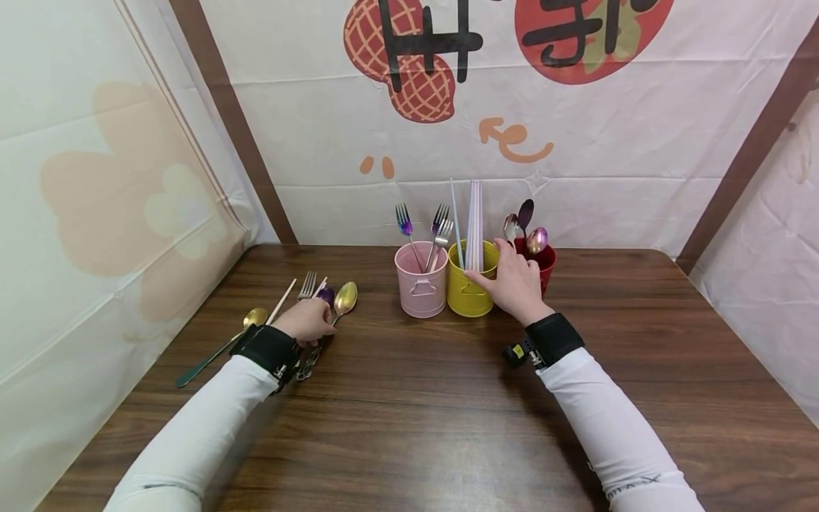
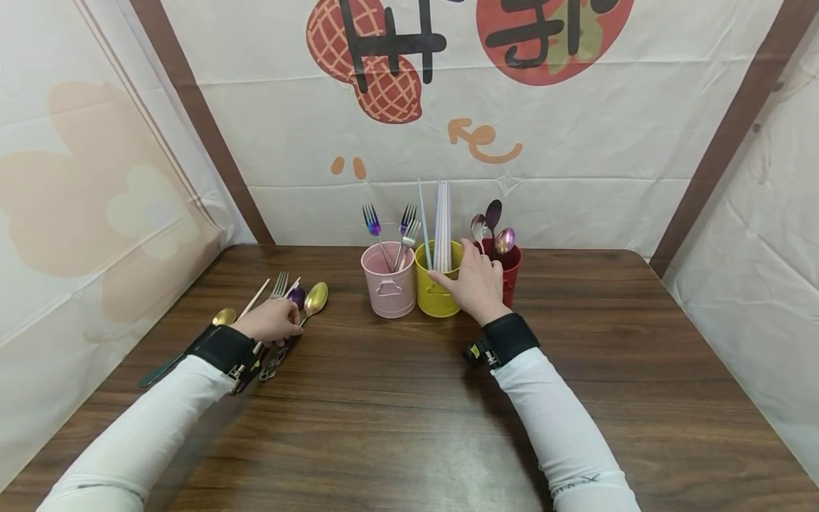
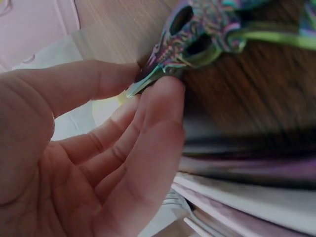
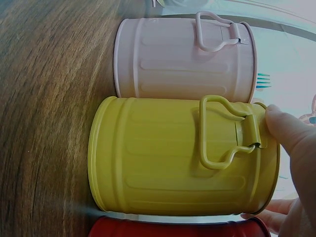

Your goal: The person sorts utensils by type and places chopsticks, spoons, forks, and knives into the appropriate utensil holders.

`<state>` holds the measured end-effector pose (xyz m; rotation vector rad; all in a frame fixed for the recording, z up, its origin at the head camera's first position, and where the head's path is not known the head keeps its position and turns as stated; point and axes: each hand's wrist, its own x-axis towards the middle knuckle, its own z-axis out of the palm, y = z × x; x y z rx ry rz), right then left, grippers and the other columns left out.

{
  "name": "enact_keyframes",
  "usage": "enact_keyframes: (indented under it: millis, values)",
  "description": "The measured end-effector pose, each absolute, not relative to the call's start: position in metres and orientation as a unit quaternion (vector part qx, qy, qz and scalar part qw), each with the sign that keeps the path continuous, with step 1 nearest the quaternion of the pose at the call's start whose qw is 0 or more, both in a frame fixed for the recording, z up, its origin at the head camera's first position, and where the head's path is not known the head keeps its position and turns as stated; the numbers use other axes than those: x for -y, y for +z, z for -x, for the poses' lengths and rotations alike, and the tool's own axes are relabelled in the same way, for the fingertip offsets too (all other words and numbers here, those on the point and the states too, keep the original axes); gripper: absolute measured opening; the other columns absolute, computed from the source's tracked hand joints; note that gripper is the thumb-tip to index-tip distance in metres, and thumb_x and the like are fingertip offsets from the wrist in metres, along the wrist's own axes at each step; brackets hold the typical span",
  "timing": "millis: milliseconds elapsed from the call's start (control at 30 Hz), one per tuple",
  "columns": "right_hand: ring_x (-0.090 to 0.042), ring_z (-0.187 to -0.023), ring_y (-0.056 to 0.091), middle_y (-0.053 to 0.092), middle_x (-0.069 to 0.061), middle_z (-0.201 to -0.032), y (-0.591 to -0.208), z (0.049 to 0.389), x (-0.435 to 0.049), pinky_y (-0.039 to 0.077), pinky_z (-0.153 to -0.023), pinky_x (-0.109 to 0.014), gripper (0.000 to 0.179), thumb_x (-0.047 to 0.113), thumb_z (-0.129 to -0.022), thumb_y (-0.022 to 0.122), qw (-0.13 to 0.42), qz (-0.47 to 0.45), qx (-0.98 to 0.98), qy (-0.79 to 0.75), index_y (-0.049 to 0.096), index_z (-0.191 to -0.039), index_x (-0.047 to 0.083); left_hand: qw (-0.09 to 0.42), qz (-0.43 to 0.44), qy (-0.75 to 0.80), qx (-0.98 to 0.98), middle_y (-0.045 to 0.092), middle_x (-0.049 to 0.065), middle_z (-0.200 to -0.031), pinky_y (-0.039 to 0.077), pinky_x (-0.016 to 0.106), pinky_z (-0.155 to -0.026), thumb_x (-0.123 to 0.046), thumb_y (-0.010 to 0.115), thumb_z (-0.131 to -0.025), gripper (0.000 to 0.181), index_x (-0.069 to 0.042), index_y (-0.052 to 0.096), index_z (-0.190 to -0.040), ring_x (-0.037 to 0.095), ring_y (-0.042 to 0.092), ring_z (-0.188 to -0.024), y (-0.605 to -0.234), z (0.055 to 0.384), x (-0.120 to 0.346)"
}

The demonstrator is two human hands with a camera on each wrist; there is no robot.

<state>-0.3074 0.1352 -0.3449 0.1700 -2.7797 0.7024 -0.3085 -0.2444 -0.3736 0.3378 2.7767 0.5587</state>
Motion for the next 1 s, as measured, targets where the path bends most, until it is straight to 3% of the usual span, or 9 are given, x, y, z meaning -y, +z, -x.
enact_keyframes:
  millis: [433,1000]
  values:
    - [-0.038,-0.113,0.05,0.049,-0.021,-0.136,-0.344,0.307,-0.135,0.033,-0.09,-0.05,0.088,0.057,-0.086,0.064,0.131,-0.058,0.959,0.245,0.032,-0.145,0.0,0.134,-0.089,0.211,-0.964,0.057,0.006,-0.047,0.051,0.031,-0.042,-0.011,0.068,-0.085,0.035,-0.009,0.054,-0.053,0.016,0.059,-0.042,-0.376,0.311,0.239]
    - [-0.037,-0.109,0.052,0.051,-0.021,-0.134,-0.345,0.308,-0.136,0.034,-0.088,-0.049,0.089,0.058,-0.086,0.064,0.132,-0.057,0.958,0.247,0.031,-0.145,0.001,0.095,-0.104,0.196,-0.97,0.053,0.001,-0.044,0.042,0.026,-0.039,-0.011,0.067,-0.083,0.026,-0.004,0.061,-0.059,0.014,0.051,-0.037,-0.372,0.307,0.234]
